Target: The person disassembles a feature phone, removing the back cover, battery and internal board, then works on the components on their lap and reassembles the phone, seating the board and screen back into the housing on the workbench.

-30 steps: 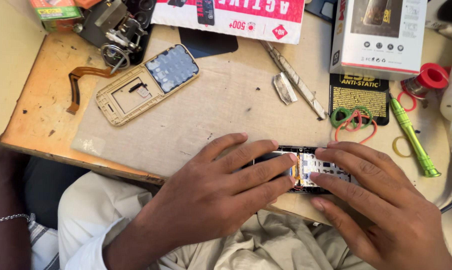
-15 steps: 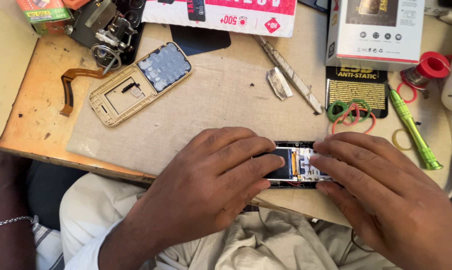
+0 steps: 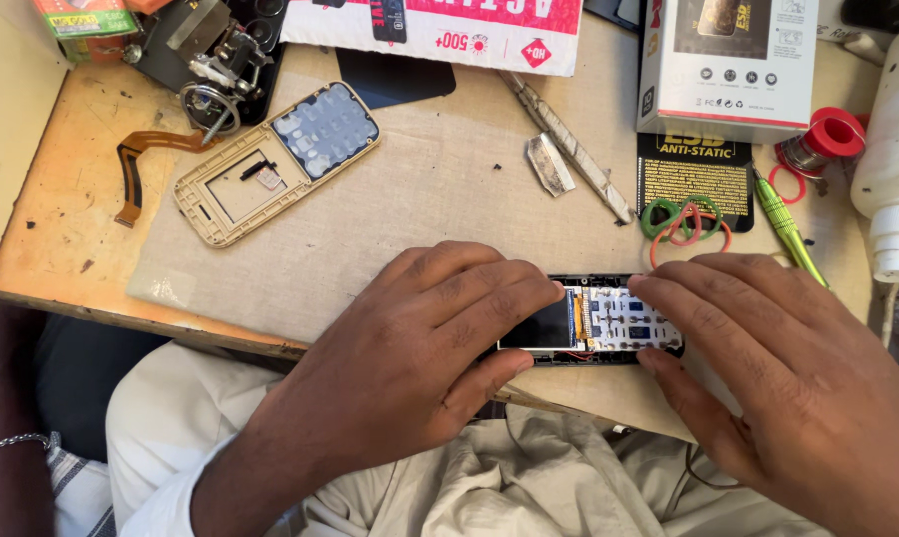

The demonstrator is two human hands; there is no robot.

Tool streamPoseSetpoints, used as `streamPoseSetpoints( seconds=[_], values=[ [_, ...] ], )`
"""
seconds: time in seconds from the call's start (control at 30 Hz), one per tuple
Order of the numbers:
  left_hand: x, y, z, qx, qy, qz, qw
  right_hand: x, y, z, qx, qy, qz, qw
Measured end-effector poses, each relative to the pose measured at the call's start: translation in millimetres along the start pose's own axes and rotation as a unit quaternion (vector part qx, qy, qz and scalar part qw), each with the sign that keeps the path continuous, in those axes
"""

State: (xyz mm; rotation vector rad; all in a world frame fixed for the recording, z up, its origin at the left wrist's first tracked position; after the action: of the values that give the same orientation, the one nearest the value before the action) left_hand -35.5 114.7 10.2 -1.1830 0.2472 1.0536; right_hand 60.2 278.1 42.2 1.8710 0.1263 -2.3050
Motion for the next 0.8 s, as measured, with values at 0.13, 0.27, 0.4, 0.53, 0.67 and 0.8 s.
streamPoseSetpoints(
  seconds=[0.13,0.27,0.4,0.53,0.67,0.8],
  values=[
    [-0.3,0.1,-0.3,-0.001,0.001,-0.007,1.000,0.7,-1.2,4.7,-0.025,-0.001,0.028,0.999],
    [-0.3,-1.4,1.3,0.002,0.002,0.013,1.000,1.1,2.9,2.8,-0.051,-0.007,-0.006,0.999],
    [5.1,-5.7,5.3,0.000,0.017,0.029,0.999,1.0,6.9,0.8,-0.056,0.001,-0.017,0.998],
    [12.4,-11.3,13.1,0.009,0.017,0.037,0.999,-4.0,10.4,0.0,-0.052,-0.016,-0.019,0.998],
    [15.9,-12.2,19.0,0.008,0.013,0.033,0.999,-8.6,12.0,-3.1,-0.020,-0.054,-0.031,0.998],
    [16.2,-12.0,19.7,0.002,0.004,0.030,1.000,-10.9,9.3,-7.8,0.046,-0.082,-0.014,0.995]
  ],
)
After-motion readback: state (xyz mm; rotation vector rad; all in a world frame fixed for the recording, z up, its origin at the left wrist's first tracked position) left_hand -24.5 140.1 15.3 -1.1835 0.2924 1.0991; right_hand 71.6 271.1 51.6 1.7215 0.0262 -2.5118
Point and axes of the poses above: each hand's wrist, its own z-axis towards the middle knuckle, its own x-axis out of the palm, y = z × x, the point moved 7 cm from there along z, towards the middle knuckle, and after that the axes turned 2 degrees about -z, right-handed, at the moved point
